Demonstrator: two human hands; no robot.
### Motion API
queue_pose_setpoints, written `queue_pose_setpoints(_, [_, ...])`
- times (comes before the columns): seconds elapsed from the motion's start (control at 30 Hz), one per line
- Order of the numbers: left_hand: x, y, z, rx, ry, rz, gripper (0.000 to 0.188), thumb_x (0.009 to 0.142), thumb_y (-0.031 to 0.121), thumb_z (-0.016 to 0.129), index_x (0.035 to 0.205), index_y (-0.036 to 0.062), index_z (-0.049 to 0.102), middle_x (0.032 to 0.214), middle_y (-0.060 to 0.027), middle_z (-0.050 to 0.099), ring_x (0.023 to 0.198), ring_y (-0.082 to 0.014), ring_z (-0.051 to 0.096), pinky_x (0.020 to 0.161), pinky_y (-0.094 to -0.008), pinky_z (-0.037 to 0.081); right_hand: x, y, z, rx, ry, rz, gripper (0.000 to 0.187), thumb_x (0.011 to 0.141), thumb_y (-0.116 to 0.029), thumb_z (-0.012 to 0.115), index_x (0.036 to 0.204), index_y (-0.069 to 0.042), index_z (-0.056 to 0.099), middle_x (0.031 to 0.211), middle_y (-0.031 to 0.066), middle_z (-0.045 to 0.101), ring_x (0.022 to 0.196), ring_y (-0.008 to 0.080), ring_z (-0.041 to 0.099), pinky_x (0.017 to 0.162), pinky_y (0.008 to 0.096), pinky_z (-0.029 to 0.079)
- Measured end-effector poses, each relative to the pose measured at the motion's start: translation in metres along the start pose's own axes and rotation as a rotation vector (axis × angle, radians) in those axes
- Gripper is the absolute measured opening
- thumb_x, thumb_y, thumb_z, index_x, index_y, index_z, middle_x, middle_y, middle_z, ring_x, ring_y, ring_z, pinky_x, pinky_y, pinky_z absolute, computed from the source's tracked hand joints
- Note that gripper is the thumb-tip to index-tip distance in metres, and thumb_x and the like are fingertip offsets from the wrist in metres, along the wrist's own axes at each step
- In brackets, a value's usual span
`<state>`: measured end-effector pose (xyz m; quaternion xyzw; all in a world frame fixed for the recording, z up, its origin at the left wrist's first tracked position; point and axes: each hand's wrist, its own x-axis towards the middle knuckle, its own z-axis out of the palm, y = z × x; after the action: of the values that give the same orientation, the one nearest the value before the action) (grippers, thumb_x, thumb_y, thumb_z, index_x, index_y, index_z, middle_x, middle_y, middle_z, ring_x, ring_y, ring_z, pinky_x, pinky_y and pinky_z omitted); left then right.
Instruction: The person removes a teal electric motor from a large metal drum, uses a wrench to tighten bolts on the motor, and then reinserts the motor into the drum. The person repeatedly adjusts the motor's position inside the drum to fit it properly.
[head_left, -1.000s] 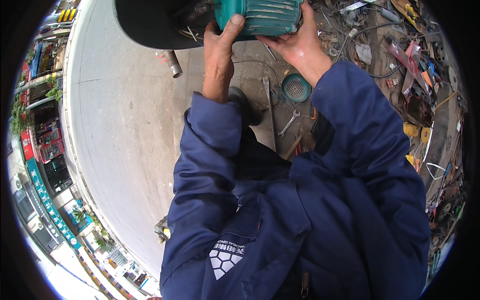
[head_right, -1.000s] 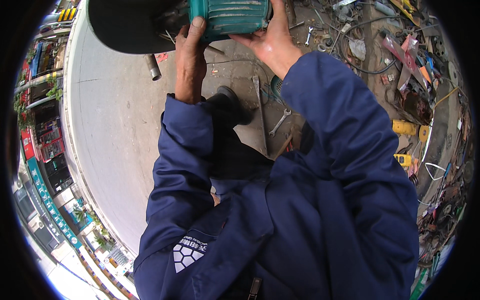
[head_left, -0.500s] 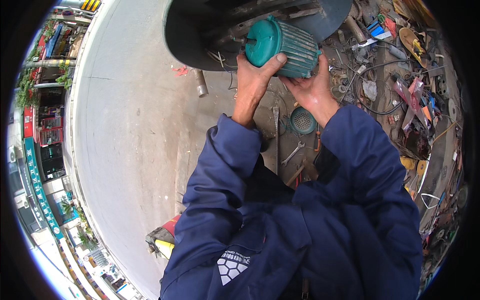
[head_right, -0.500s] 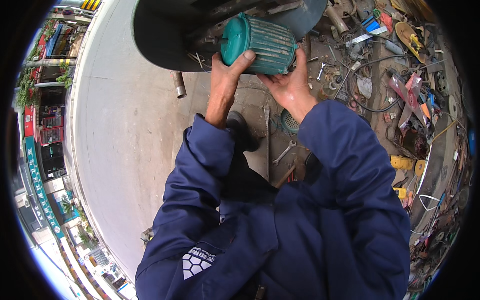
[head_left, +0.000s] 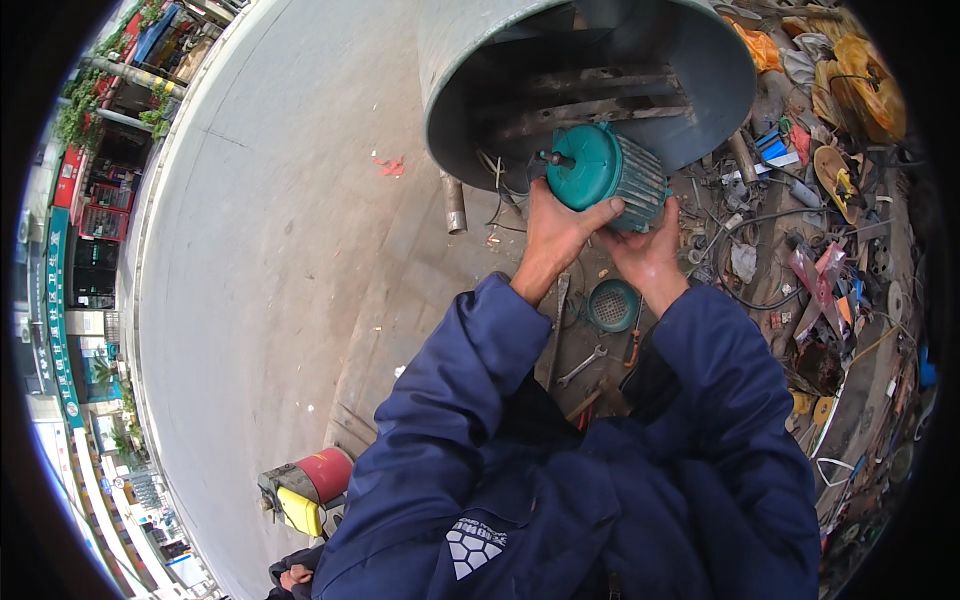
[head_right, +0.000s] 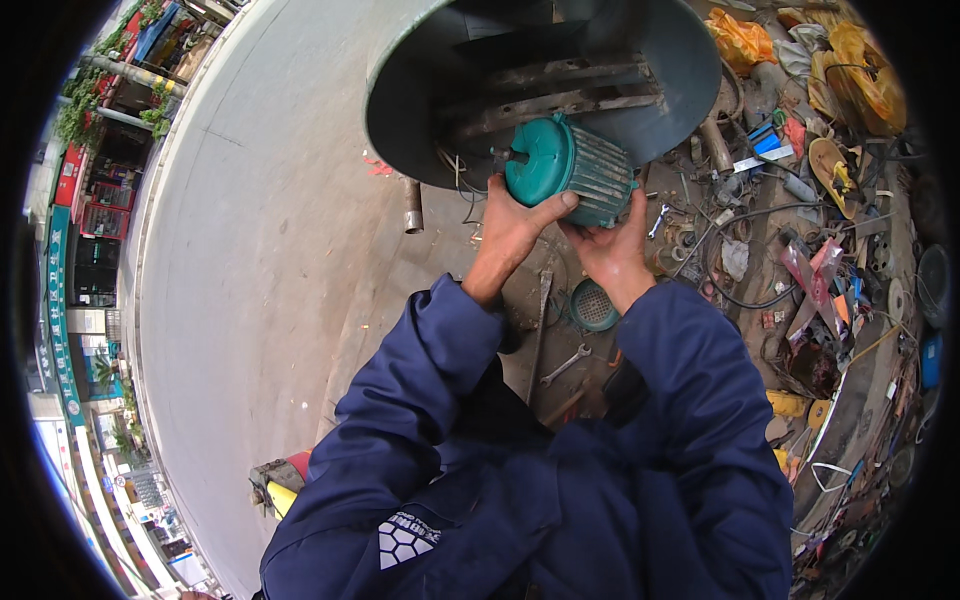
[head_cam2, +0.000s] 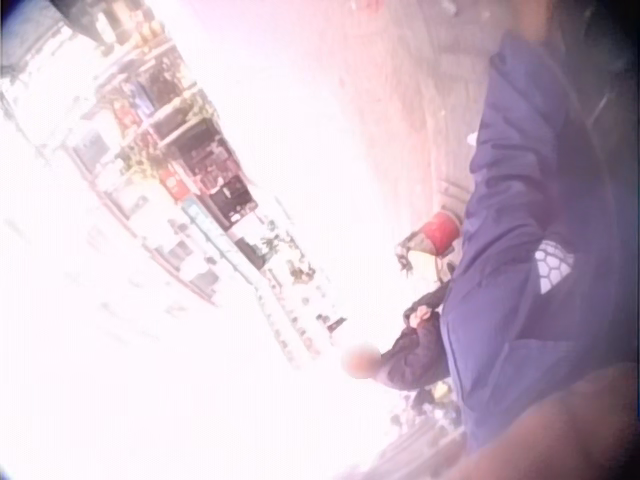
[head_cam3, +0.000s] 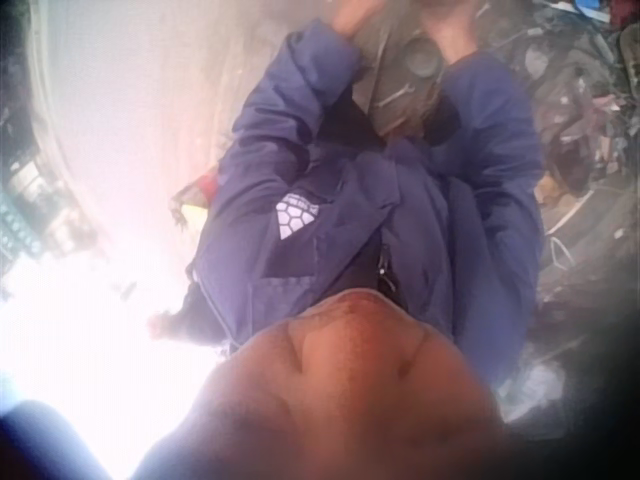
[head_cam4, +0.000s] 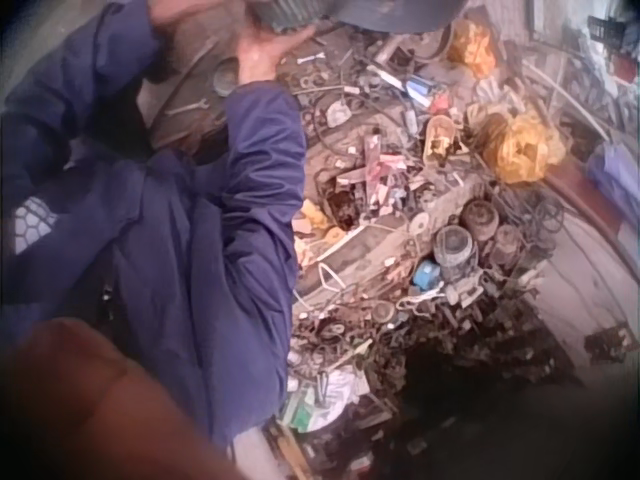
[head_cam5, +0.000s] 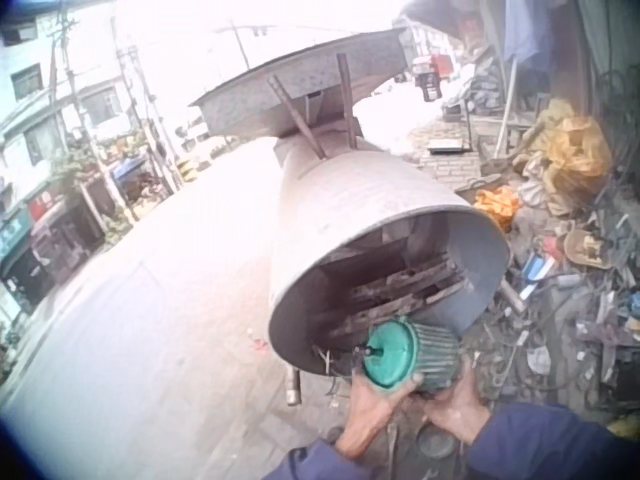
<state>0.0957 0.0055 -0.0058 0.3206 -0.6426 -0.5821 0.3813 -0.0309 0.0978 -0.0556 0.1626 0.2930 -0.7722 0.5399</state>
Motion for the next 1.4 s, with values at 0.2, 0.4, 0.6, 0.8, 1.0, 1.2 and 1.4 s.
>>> queue_pose_setpoints(0.2, [0.007,-0.031,-0.008,0.004,0.063,-0.207,0.099,0.071,0.045,0.097,0.132,-0.0177,0.049,0.125,-0.0258,0.066,0.114,-0.0311,0.067,0.100,-0.0387,0.054,0.012,-0.004,-0.007,-0.113,0.020,0.078,0.096,0.093,-0.078,0.056,0.150,-0.002,0.046,0.150,0.0213,0.050,0.142,0.0368,0.048,0.125,0.0562,0.035])
queue_pose_setpoints(0.4, [0.009,-0.027,-0.010,0.017,0.119,-0.241,0.096,0.075,0.046,0.094,0.132,-0.0167,0.050,0.122,-0.0226,0.066,0.111,-0.0268,0.066,0.101,-0.0359,0.051,0.019,-0.014,-0.030,-0.374,0.040,0.062,0.105,0.086,-0.083,0.062,0.145,0.003,0.049,0.137,0.0195,0.059,0.122,0.0328,0.059,0.108,0.0502,0.047])
queue_pose_setpoints(0.6, [0.009,-0.027,-0.016,0.042,0.005,-0.222,0.091,0.078,0.046,0.091,0.133,-0.0135,0.052,0.123,-0.0205,0.064,0.113,-0.0263,0.062,0.105,-0.0371,0.047,0.026,-0.036,-0.050,-0.754,-0.043,-0.378,0.050,0.107,-0.039,0.059,0.138,0.000,0.062,0.119,0.0088,0.069,0.102,0.0174,0.064,0.090,0.0356,0.053])
queue_pose_setpoints(0.8, [0.011,-0.031,-0.025,-0.191,0.008,-0.323,0.083,0.082,0.043,0.086,0.141,-0.0053,0.053,0.129,-0.0158,0.063,0.120,-0.0278,0.061,0.106,-0.0449,0.048,0.028,-0.034,-0.041,-0.796,-0.059,-0.438,0.049,0.104,-0.033,0.065,0.136,0.003,0.063,0.112,0.0093,0.071,0.078,0.0158,0.065,0.069,0.0310,0.057])
queue_pose_setpoints(1.0, [0.011,-0.032,-0.029,-0.260,-0.060,-0.320,0.083,0.082,0.042,0.084,0.142,-0.0046,0.051,0.132,-0.0160,0.061,0.122,-0.0279,0.060,0.106,-0.0491,0.049,0.001,-0.038,-0.026,-0.774,0.029,-0.373,0.037,0.105,-0.035,0.065,0.114,0.001,0.067,0.080,0.0031,0.057,0.066,0.0128,0.058,0.055,0.0294,0.050])
queue_pose_setpoints(1.2, [0.020,-0.035,-0.021,-0.280,-0.136,-0.334,0.080,0.083,0.041,0.083,0.139,-0.0076,0.054,0.131,-0.0177,0.063,0.122,-0.0296,0.060,0.108,-0.0511,0.047,-0.015,-0.043,-0.030,-0.695,0.131,-0.316,0.042,0.106,-0.040,0.063,0.105,0.001,0.064,0.084,0.0051,0.057,0.065,0.0154,0.059,0.053,0.0302,0.048])
queue_pose_setpoints(1.4, [0.036,-0.040,-0.017,-0.250,-0.169,-0.352,0.081,0.083,0.043,0.083,0.139,-0.0087,0.054,0.132,-0.0191,0.063,0.125,-0.0310,0.059,0.108,-0.0527,0.046,0.004,-0.052,-0.055,-0.579,0.027,-0.306,0.028,0.099,-0.021,0.058,0.112,0.004,0.064,0.094,0.0095,0.064,0.073,0.0167,0.061,0.063,0.0324,0.051])
